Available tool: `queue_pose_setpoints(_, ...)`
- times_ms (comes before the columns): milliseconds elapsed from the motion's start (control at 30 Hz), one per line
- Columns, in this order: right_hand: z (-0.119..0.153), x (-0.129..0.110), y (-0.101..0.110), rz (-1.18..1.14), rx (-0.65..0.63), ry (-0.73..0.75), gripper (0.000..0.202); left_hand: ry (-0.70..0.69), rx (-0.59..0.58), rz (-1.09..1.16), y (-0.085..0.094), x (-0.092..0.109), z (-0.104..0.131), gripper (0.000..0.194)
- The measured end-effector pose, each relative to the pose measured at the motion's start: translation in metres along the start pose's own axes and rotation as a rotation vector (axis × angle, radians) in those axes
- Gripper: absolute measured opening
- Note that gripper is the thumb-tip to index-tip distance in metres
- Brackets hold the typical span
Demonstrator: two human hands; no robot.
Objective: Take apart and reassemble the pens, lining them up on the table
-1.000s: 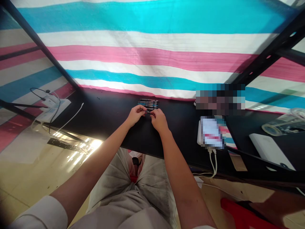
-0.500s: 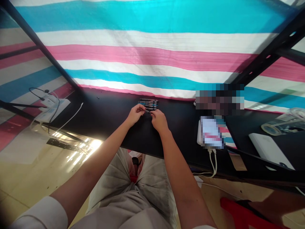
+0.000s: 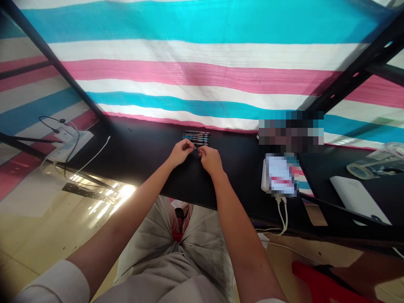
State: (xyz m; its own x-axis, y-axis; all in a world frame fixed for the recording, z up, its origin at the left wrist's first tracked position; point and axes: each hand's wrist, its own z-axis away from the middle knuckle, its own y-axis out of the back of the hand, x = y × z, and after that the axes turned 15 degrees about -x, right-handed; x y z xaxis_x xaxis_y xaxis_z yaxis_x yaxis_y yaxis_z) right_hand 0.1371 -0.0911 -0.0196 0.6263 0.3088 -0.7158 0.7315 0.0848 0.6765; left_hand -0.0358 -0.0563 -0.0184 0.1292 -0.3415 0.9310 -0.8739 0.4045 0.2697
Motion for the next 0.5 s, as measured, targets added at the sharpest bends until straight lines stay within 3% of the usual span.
queue_pose_setpoints(200, 0.0001, -0.0032, 0.0013, 0.023, 0.060, 0.084, 0.020, 0.125, 0.200, 0.105, -0.0003, -0.0001, -0.0002, 0.026)
queue_pose_setpoints(300, 0.0004, -0.0038, 0.0017, 0.031, 0.080, 0.105, 0.016, 0.156, 0.128, 0.027, 0.0017, -0.0014, 0.0007, 0.034)
queue_pose_setpoints(500, 0.0021, -0.0041, 0.0018, 0.006, 0.004, 0.014, 0.022, 0.042, 0.015, 0.122, 0.0029, -0.0023, 0.0000, 0.003)
